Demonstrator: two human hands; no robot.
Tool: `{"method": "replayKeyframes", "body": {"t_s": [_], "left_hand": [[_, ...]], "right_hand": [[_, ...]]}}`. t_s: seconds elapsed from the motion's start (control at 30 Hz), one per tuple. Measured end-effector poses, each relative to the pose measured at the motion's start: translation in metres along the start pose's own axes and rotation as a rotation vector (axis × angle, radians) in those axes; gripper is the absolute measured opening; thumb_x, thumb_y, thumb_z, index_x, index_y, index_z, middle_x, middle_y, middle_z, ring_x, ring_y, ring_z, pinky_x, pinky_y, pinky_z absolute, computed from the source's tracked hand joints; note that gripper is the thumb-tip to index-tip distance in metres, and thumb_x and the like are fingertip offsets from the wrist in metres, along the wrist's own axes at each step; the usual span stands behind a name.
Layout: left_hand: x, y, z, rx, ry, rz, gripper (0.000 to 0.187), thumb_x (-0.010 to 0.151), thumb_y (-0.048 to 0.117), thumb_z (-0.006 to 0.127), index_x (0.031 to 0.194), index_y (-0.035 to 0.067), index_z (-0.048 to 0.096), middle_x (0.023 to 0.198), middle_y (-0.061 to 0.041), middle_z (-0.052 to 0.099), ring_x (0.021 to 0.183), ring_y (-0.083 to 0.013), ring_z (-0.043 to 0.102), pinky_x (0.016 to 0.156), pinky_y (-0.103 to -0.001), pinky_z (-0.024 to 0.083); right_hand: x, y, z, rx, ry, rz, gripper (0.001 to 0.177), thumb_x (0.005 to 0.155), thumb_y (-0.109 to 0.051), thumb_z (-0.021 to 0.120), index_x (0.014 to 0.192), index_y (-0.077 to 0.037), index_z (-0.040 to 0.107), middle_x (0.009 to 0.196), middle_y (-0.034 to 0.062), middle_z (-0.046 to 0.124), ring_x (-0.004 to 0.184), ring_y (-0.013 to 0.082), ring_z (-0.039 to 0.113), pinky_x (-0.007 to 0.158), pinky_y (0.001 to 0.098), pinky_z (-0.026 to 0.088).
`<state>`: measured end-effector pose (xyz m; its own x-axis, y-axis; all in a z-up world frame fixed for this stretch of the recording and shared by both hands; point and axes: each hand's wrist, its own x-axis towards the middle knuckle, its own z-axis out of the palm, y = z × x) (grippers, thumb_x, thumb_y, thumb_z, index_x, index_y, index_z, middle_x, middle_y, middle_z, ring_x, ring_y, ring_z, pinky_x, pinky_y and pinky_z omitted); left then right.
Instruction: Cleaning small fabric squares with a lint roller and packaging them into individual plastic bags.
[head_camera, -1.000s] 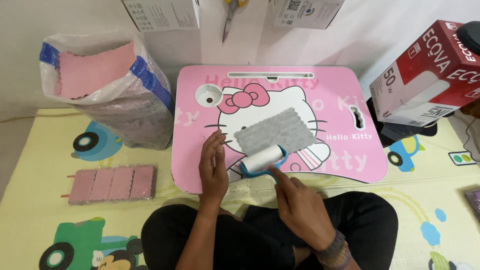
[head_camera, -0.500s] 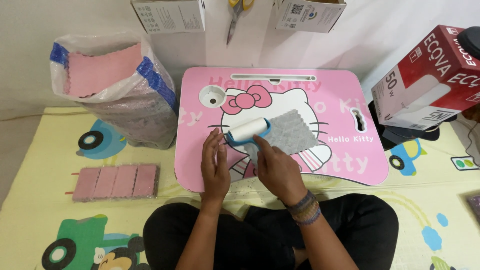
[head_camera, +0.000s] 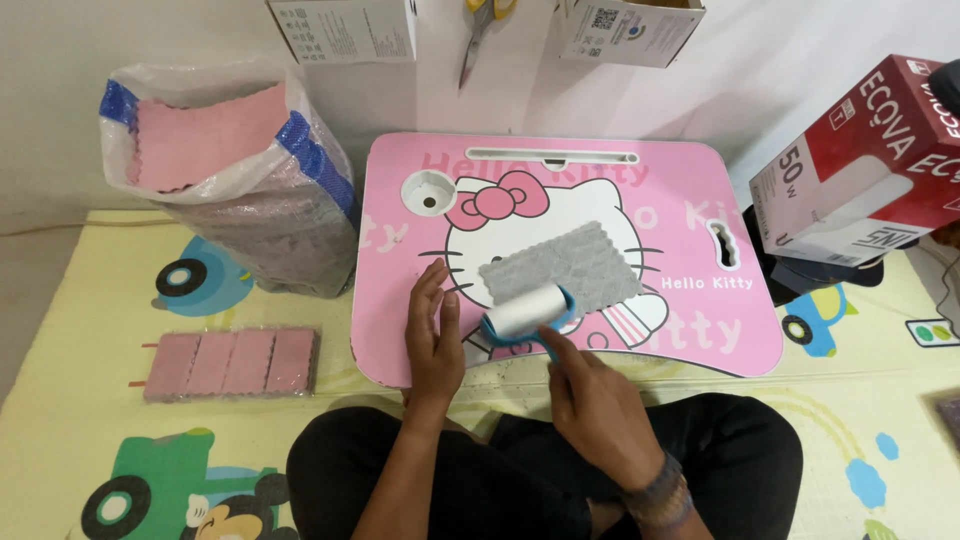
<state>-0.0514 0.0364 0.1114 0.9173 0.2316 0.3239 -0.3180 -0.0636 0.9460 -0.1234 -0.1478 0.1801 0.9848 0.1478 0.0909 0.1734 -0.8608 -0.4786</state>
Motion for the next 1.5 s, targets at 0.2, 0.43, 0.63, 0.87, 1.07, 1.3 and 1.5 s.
{"method": "replayKeyframes", "body": {"t_s": [0.2, 0.43, 0.63, 0.87, 1.07, 1.3, 1.5], "left_hand": [[-0.001, 0.007, -0.001, -0.013, -0.01, -0.006, 0.043, 0.108, 0.032, 0.046, 0.139, 0.004, 0.052, 0.151, -0.02, 0.047, 0.148, -0.0399, 0.038, 0.12, -0.051, 0.035], [0.0, 0.005, -0.001, -0.005, -0.024, -0.009, 0.045, 0.108, 0.031, 0.045, 0.141, 0.002, 0.051, 0.151, -0.023, 0.046, 0.147, -0.0427, 0.039, 0.12, -0.052, 0.035], [-0.002, 0.005, -0.001, -0.003, -0.007, 0.0, 0.042, 0.105, 0.03, 0.048, 0.139, 0.006, 0.053, 0.15, -0.014, 0.055, 0.143, -0.0283, 0.051, 0.116, -0.04, 0.045], [-0.005, 0.003, 0.004, 0.315, -0.183, 0.196, 0.04, 0.104, 0.039, 0.052, 0.124, 0.008, 0.065, 0.148, -0.012, 0.054, 0.148, -0.0345, 0.039, 0.117, -0.052, 0.038], [-0.01, -0.015, 0.017, 0.728, -0.301, 0.464, 0.039, 0.1, 0.037, 0.058, 0.124, 0.007, 0.064, 0.149, -0.017, 0.053, 0.149, -0.0406, 0.035, 0.118, -0.063, 0.029], [-0.013, -0.02, 0.02, 0.836, -0.352, 0.385, 0.04, 0.097, 0.041, 0.064, 0.124, 0.012, 0.066, 0.139, -0.016, 0.057, 0.147, -0.0419, 0.038, 0.119, -0.063, 0.024], [-0.013, -0.025, 0.022, 0.855, -0.357, 0.373, 0.042, 0.099, 0.044, 0.061, 0.125, 0.012, 0.065, 0.14, -0.014, 0.058, 0.146, -0.0393, 0.041, 0.119, -0.064, 0.022]], "right_hand": [[0.057, -0.011, 0.018, -0.057, 0.066, -0.071, 0.043, 0.097, -0.016, 0.052, 0.139, -0.01, 0.059, 0.075, 0.0244, 0.07, 0.062, 0.0499, 0.069, 0.047, 0.0569, 0.051], [0.051, -0.016, 0.009, -0.04, 0.085, -0.073, 0.043, 0.097, -0.012, 0.052, 0.138, -0.01, 0.061, 0.076, 0.023, 0.071, 0.063, 0.0467, 0.072, 0.05, 0.0528, 0.055], [-0.01, 0.005, 0.0, -0.009, -0.018, 0.053, 0.052, 0.096, -0.021, 0.051, 0.148, -0.025, 0.049, 0.076, 0.0155, 0.064, 0.059, 0.045, 0.06, 0.051, 0.0557, 0.037], [-0.032, 0.015, -0.041, 0.129, 0.023, 0.225, 0.049, 0.094, -0.022, 0.054, 0.143, -0.026, 0.059, 0.084, 0.0114, 0.074, 0.066, 0.0287, 0.064, 0.064, 0.0411, 0.044], [0.004, 0.037, -0.036, 0.05, 0.015, 0.163, 0.044, 0.098, -0.02, 0.05, 0.141, -0.022, 0.057, 0.049, 0.0086, 0.05, 0.038, 0.0224, 0.042, 0.046, 0.0403, 0.025], [0.071, 0.019, -0.035, -0.015, -0.001, 0.173, 0.041, 0.097, -0.024, 0.049, 0.136, -0.021, 0.06, 0.076, 0.0235, 0.073, 0.081, 0.0519, 0.07, 0.07, 0.0613, 0.053], [0.082, 0.022, -0.032, 0.001, 0.023, 0.148, 0.04, 0.097, -0.021, 0.05, 0.135, -0.018, 0.062, 0.077, 0.0216, 0.074, 0.076, 0.0471, 0.073, 0.067, 0.0564, 0.056]]}}
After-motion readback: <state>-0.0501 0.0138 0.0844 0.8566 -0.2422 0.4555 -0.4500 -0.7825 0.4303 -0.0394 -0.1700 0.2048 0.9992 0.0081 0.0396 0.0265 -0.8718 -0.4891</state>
